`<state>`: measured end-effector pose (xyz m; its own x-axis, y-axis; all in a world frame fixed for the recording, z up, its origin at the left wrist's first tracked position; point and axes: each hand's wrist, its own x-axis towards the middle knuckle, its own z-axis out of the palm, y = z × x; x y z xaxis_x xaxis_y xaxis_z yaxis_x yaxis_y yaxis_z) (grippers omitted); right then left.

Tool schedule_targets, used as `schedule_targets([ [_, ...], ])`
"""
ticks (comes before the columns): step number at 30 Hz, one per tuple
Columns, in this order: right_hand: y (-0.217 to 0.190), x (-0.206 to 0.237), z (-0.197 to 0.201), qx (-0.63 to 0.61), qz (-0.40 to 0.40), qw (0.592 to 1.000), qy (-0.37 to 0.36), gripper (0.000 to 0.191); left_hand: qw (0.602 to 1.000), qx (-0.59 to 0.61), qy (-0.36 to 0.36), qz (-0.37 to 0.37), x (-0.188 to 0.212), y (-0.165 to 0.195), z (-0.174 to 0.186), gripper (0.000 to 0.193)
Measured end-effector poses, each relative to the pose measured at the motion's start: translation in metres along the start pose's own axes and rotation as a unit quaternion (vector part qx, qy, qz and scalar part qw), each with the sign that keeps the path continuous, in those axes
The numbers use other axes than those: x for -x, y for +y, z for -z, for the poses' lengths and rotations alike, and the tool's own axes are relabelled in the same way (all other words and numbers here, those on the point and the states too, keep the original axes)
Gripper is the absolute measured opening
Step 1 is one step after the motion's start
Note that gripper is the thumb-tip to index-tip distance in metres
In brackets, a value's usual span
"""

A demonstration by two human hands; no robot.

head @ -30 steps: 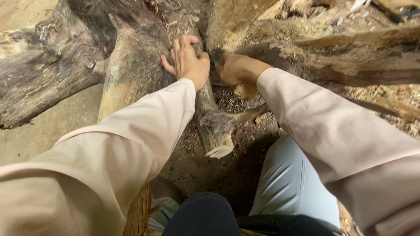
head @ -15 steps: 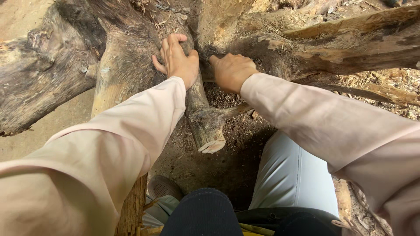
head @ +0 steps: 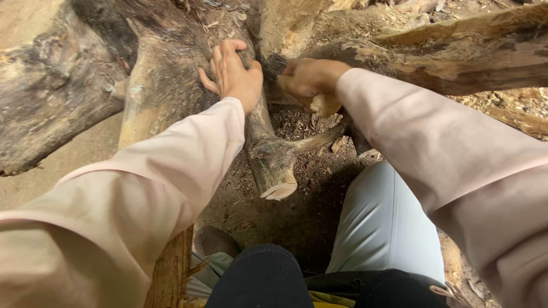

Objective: The person uses a chisel to carve a branch attached to a large log. They hold the log steady with one hand and repeatedly strike the chisel with the other to remove wood shavings.

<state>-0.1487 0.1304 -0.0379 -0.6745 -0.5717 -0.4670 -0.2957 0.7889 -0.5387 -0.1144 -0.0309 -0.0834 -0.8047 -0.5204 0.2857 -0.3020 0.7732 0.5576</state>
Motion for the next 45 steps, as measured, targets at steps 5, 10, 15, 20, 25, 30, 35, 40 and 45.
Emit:
schedule_targets([
  [5,-0.013,0.010,-0.022,0.159,-0.024,0.983,0.090,0.046,1.000,0.006,0.006,0.005,0.001,-0.002,0.002,0.041],
  [10,0.003,0.014,-0.010,-0.031,-0.026,0.999,0.018,0.053,1.000,0.017,-0.001,0.004,0.002,-0.002,0.003,0.041],
  [15,0.002,0.007,0.012,-0.122,-0.095,0.988,-0.030,0.054,1.000,0.019,0.017,0.002,0.000,-0.003,0.000,0.040],
  [20,-0.011,-0.004,-0.007,0.177,0.017,0.979,0.099,0.049,1.000,0.024,-0.001,-0.012,-0.001,-0.004,0.000,0.040],
  [25,0.008,-0.013,-0.028,0.097,-0.016,0.993,0.062,0.044,0.999,0.026,-0.021,0.015,0.001,-0.001,0.004,0.041],
  [30,0.020,-0.006,0.001,-0.202,0.041,0.978,-0.016,0.055,1.000,0.017,-0.012,0.002,0.002,0.001,0.004,0.041],
  [35,-0.012,0.005,0.001,-0.050,-0.101,0.994,0.000,0.050,1.000,0.025,-0.004,0.001,0.001,-0.001,0.002,0.041],
  [40,-0.013,-0.016,-0.036,0.178,-0.022,0.978,0.103,0.047,1.000,0.023,-0.004,0.007,0.000,-0.003,0.001,0.041],
  [45,0.023,-0.022,-0.026,-0.046,0.058,0.997,0.023,0.071,1.000,0.017,0.001,0.007,0.000,-0.004,0.002,0.042],
])
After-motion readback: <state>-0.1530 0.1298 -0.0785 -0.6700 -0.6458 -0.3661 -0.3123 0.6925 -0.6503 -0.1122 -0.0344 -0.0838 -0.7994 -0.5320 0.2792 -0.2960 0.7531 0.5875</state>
